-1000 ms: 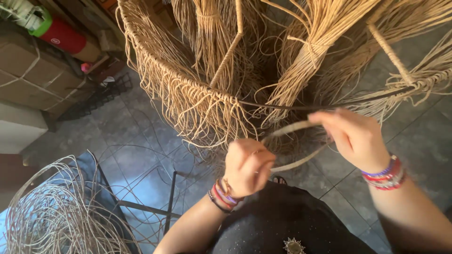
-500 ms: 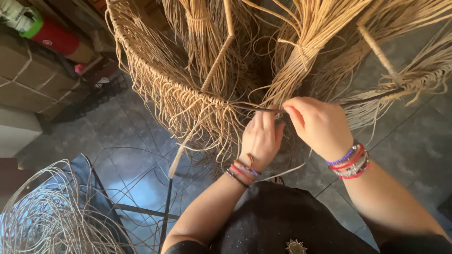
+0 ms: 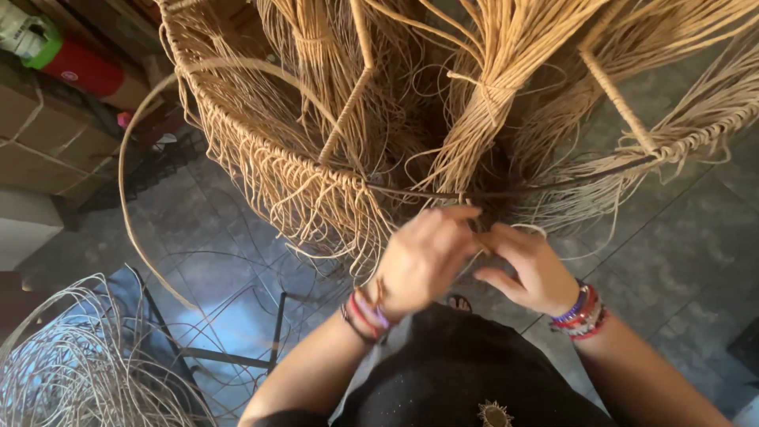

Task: Weaving and knotting natural fiber strands onto a circular frame to create a decorative object

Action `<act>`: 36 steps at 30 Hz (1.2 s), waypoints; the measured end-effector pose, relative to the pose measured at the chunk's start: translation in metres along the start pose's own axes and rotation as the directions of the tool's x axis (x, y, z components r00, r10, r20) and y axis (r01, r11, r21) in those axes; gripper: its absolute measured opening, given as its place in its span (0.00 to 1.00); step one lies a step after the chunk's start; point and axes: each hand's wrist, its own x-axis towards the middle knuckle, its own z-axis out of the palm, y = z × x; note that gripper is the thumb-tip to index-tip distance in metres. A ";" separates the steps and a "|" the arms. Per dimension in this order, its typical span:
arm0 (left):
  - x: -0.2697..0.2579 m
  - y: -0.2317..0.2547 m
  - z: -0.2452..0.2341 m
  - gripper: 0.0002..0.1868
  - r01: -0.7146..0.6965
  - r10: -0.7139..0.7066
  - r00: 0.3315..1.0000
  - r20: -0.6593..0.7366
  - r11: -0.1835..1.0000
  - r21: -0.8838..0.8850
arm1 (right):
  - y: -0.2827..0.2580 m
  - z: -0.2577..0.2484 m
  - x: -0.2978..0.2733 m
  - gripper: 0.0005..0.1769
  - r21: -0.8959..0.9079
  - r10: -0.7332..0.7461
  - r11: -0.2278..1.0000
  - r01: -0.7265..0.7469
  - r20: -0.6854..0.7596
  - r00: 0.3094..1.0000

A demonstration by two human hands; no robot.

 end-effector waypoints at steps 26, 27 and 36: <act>-0.021 -0.016 0.029 0.08 -0.037 0.098 0.893 -0.439 0.989 0.145 | -0.027 0.002 0.016 0.06 0.827 0.556 0.409 -0.386 0.110 0.824; -0.022 -0.018 0.027 0.08 -0.034 0.097 0.892 -0.441 0.988 0.147 | -0.029 0.000 0.016 0.06 0.825 0.554 0.409 -0.389 0.114 0.825; -0.055 -0.031 0.021 0.15 -0.038 -0.018 0.986 -0.168 0.946 -0.321 | -0.037 -0.006 0.025 0.06 0.049 0.192 0.981 -0.185 -0.272 0.943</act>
